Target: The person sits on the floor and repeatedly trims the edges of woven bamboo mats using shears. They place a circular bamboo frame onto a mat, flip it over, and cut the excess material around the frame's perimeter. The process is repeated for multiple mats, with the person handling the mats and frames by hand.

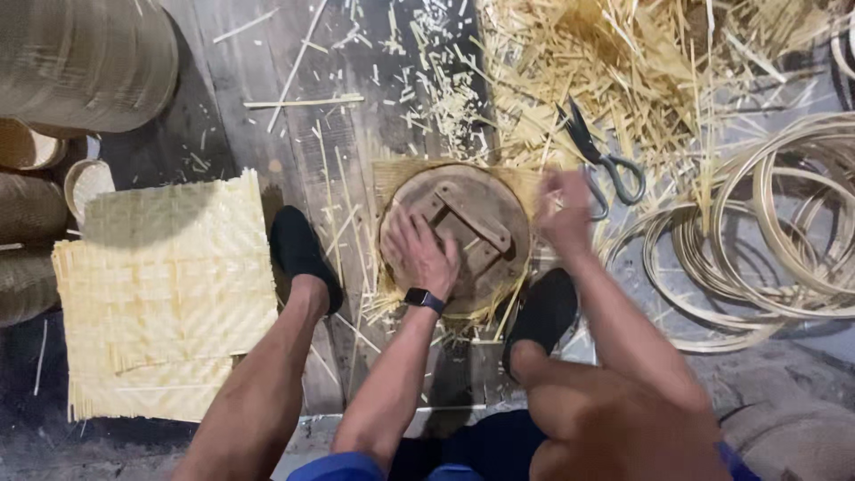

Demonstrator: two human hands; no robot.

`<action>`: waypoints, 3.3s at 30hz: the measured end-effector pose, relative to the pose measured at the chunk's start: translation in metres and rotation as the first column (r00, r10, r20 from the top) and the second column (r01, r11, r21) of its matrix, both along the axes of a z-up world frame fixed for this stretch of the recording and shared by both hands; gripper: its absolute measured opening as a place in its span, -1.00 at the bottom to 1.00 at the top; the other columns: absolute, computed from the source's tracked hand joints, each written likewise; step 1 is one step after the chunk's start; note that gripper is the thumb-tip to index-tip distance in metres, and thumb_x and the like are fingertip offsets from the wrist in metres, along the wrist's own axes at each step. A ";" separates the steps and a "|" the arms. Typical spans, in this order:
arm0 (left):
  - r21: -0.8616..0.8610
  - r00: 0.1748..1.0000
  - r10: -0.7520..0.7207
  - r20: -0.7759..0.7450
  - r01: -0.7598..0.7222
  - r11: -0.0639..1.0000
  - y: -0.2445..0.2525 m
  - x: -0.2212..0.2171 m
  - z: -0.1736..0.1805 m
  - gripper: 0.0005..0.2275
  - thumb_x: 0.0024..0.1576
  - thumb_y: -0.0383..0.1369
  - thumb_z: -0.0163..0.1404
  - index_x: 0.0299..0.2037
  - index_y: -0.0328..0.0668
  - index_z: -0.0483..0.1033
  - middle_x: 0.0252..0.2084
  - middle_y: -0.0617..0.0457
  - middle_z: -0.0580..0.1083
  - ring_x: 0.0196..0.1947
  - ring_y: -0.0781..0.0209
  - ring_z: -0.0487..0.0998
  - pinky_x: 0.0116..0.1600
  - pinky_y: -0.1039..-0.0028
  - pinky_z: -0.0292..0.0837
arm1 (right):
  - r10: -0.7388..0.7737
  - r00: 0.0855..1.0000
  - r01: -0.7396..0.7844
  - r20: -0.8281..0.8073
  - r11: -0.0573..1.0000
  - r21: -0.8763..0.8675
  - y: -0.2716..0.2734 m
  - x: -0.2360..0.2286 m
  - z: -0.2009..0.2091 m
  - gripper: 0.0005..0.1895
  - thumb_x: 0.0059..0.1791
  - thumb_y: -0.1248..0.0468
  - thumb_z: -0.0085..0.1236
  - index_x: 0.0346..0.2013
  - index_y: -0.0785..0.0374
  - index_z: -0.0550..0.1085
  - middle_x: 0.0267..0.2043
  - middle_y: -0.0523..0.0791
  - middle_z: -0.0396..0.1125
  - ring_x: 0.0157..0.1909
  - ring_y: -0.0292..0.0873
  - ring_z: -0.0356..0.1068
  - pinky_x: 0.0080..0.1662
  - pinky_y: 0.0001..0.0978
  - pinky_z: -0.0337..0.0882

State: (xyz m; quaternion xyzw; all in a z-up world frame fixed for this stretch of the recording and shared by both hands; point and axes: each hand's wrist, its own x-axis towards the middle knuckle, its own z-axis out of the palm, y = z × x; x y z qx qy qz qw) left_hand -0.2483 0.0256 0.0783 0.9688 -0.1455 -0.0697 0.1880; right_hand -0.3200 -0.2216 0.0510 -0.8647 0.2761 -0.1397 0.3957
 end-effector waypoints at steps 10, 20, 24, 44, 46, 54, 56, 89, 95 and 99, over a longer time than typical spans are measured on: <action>-0.127 0.991 -0.008 -0.130 -0.008 0.992 -0.074 0.002 -0.023 0.08 -0.12 0.04 0.20 0.52 -0.39 -0.16 0.58 -0.36 -0.26 0.58 -0.29 -0.32 0.55 -0.09 -0.44 | -0.051 0.730 0.056 -0.681 0.998 -0.015 -0.120 -0.038 -0.087 -0.36 -0.26 0.27 0.51 -0.01 0.48 0.41 -0.02 0.24 0.35 0.02 0.20 0.39 0.04 -0.05 0.41; -0.091 0.966 -0.256 -0.048 0.251 0.964 -0.046 -0.007 -0.011 -0.25 0.02 -0.18 0.22 0.45 0.23 0.15 0.58 -0.26 -0.17 0.49 -0.48 -0.01 0.49 -0.16 -0.05 | 0.146 0.780 0.051 -0.608 0.954 0.294 -0.055 -0.112 -0.026 -0.46 -0.10 -0.02 0.41 -0.16 0.44 0.54 -0.25 0.15 0.45 -0.24 0.04 0.44 -0.15 -0.07 0.47; -0.073 0.963 -0.266 -0.054 0.261 0.962 -0.045 -0.006 -0.013 -0.23 0.02 -0.17 0.24 0.47 0.25 0.13 0.58 -0.22 -0.19 0.49 -0.46 -0.03 0.48 -0.16 -0.06 | 0.300 0.736 -0.261 -0.607 0.953 0.154 -0.030 -0.069 0.005 -0.36 -0.08 -0.14 0.20 0.09 0.28 0.47 -0.08 0.14 0.40 -0.06 0.09 0.40 0.02 0.01 0.41; -0.133 0.890 -0.429 -0.154 0.412 0.901 -0.028 0.003 -0.001 -0.14 -0.17 -0.31 0.28 0.44 0.22 0.17 0.58 -0.22 -0.16 0.51 -0.41 -0.03 0.50 -0.14 -0.08 | 0.263 0.698 -0.463 -0.666 0.875 -0.140 -0.050 -0.022 -0.010 -0.49 -0.04 -0.15 0.16 -0.09 0.21 0.55 -0.10 0.09 0.44 -0.08 0.10 0.47 0.00 -0.01 0.46; -0.137 0.860 -0.482 -0.170 0.464 0.875 -0.025 0.003 -0.003 -0.15 -0.18 -0.30 0.29 0.42 0.23 0.21 0.58 -0.20 -0.14 0.51 -0.38 -0.01 0.51 -0.14 -0.08 | 0.259 0.704 -0.462 -0.661 0.874 -0.150 -0.050 -0.023 -0.007 -0.51 -0.05 -0.13 0.17 -0.09 0.21 0.55 -0.08 0.08 0.44 -0.06 0.08 0.46 0.01 -0.02 0.45; -0.167 0.785 -0.589 -0.192 0.566 0.808 -0.008 0.012 0.001 -0.10 -0.21 -0.35 0.32 0.43 0.24 0.18 0.57 -0.19 -0.16 0.53 -0.35 -0.05 0.52 -0.12 -0.12 | 0.297 0.571 -0.510 -0.765 0.859 -0.047 -0.041 0.025 0.007 -0.50 0.04 -0.15 0.03 -0.16 0.25 0.52 -0.26 0.03 0.38 -0.26 0.01 0.44 -0.21 -0.09 0.51; -0.176 0.723 -0.653 -0.228 0.629 0.757 -0.004 0.016 0.001 -0.10 -0.21 -0.36 0.32 0.43 0.29 0.19 0.58 -0.14 -0.15 0.54 -0.30 -0.06 0.53 -0.09 -0.13 | 0.308 0.485 -0.494 -0.819 0.869 0.034 -0.058 0.013 0.013 -0.44 0.10 -0.21 -0.04 -0.13 0.25 0.51 -0.21 0.04 0.37 -0.20 0.03 0.46 -0.13 -0.07 0.52; -0.093 0.918 -0.350 -0.189 0.338 0.937 -0.027 -0.020 -0.020 -0.27 -0.03 -0.11 0.10 0.26 -0.59 0.30 0.31 -0.55 0.28 0.40 -0.47 0.15 0.51 -0.08 -0.15 | 0.328 0.818 -0.512 -0.472 0.790 -0.339 -0.035 -0.023 -0.009 -0.32 -0.15 -0.17 0.19 -0.08 0.40 0.45 -0.24 0.14 0.37 -0.21 0.12 0.40 -0.11 -0.02 0.45; -0.076 0.919 -0.354 -0.174 0.346 0.935 -0.027 -0.021 -0.023 -0.24 -0.01 -0.12 0.10 0.33 -0.58 0.25 0.31 -0.51 0.29 0.41 -0.43 0.17 0.52 -0.07 -0.13 | 0.286 0.531 -0.355 -0.798 0.930 0.097 -0.035 -0.027 0.001 -0.51 0.04 -0.11 -0.02 -0.02 0.22 0.49 -0.21 0.04 0.42 -0.22 -0.01 0.42 -0.13 -0.08 0.50; -0.103 0.919 -0.354 -0.176 0.340 0.935 -0.027 -0.021 -0.024 -0.19 -0.08 -0.10 0.12 0.30 -0.62 0.22 0.30 -0.50 0.31 0.39 -0.44 0.19 0.51 -0.08 -0.11 | 0.313 0.646 -0.499 -0.696 0.863 -0.076 -0.046 -0.014 0.002 -0.50 0.01 -0.13 0.05 -0.01 0.18 0.51 -0.23 0.05 0.41 -0.24 -0.03 0.40 -0.17 -0.08 0.46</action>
